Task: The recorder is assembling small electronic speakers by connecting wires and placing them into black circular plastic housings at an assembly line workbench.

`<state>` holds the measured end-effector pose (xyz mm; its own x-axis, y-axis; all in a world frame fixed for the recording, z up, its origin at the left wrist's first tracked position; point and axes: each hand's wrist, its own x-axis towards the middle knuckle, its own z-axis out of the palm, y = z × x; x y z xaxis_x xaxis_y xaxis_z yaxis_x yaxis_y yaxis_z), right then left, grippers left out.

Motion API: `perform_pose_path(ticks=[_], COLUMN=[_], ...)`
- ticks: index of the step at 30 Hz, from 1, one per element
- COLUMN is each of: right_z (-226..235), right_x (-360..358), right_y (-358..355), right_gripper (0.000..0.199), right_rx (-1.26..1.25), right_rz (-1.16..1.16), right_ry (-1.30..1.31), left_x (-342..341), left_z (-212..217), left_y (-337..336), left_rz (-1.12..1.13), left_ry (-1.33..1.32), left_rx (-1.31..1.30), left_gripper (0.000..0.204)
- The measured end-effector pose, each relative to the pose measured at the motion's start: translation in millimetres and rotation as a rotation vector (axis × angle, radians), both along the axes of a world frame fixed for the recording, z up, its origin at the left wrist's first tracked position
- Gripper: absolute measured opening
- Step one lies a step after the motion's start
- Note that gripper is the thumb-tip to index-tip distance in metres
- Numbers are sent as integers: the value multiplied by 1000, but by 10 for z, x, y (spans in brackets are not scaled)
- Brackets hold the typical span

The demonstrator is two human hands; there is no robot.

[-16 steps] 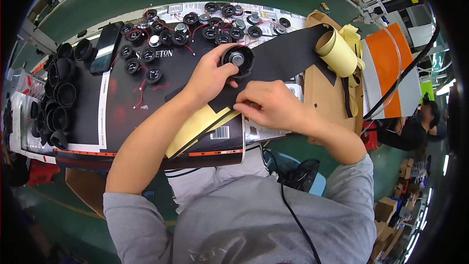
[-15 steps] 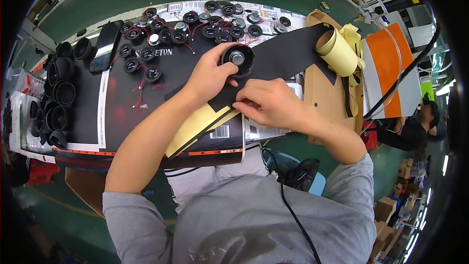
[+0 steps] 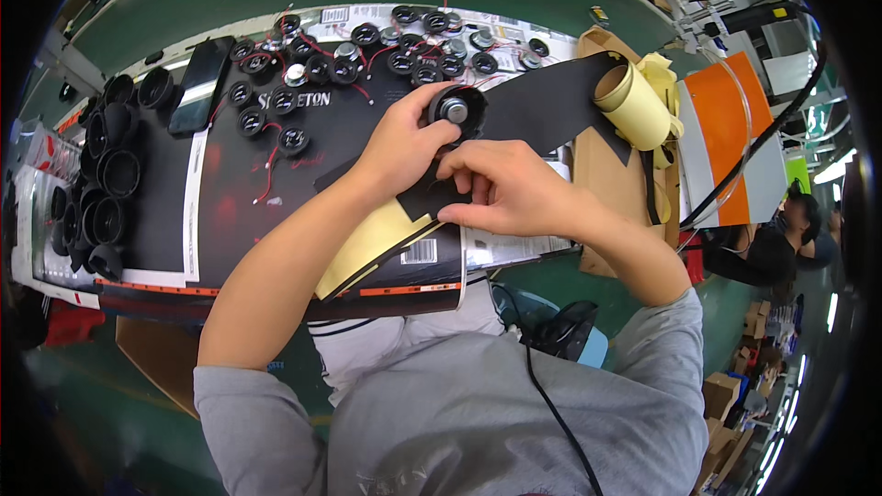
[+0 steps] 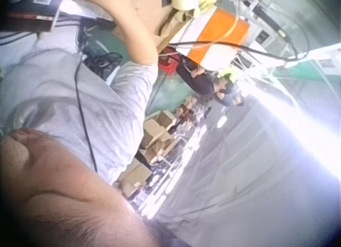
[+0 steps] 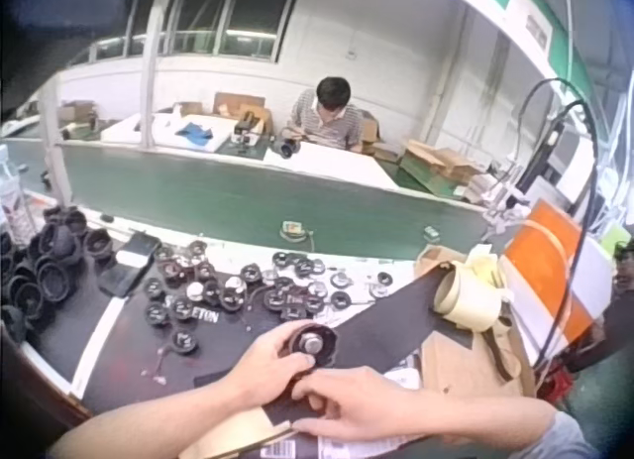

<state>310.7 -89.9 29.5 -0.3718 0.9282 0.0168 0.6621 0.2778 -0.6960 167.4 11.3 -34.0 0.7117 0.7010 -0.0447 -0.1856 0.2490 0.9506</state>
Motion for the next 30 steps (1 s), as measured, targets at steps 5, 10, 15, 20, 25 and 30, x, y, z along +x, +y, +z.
perform_pose_path(ticks=[5, 10, 15, 20, 25, 30], right_z=[78, -24, -102, -153, -246, -204], right_x=[122, 217, 183, 129, 124, 328], right_y=[88, 191, 235, 276, 337, 218], right_gripper=[18, 20, 21, 22, 26, 25], right_rx=[-179, -109, 13, 135, 325, 147], right_rz=[-444, -517, -525, -560, -571, -541], right_ry=[239, 115, 65, 5, -49, 257], left_x=[-21, -17, -9, 4, 15, 53], left_z=[22, 29, -10, -52, -29, -10], left_y=[13, -5, -34, -79, -49, -12], left_rz=[-42, -69, -37, 1, 39, 135], left_ry=[-30, -20, -10, -2, -40, -37], left_rx=[-68, -11, 39, 96, 17, -16], left_gripper=[58, 60, 62, 61, 52, 35])
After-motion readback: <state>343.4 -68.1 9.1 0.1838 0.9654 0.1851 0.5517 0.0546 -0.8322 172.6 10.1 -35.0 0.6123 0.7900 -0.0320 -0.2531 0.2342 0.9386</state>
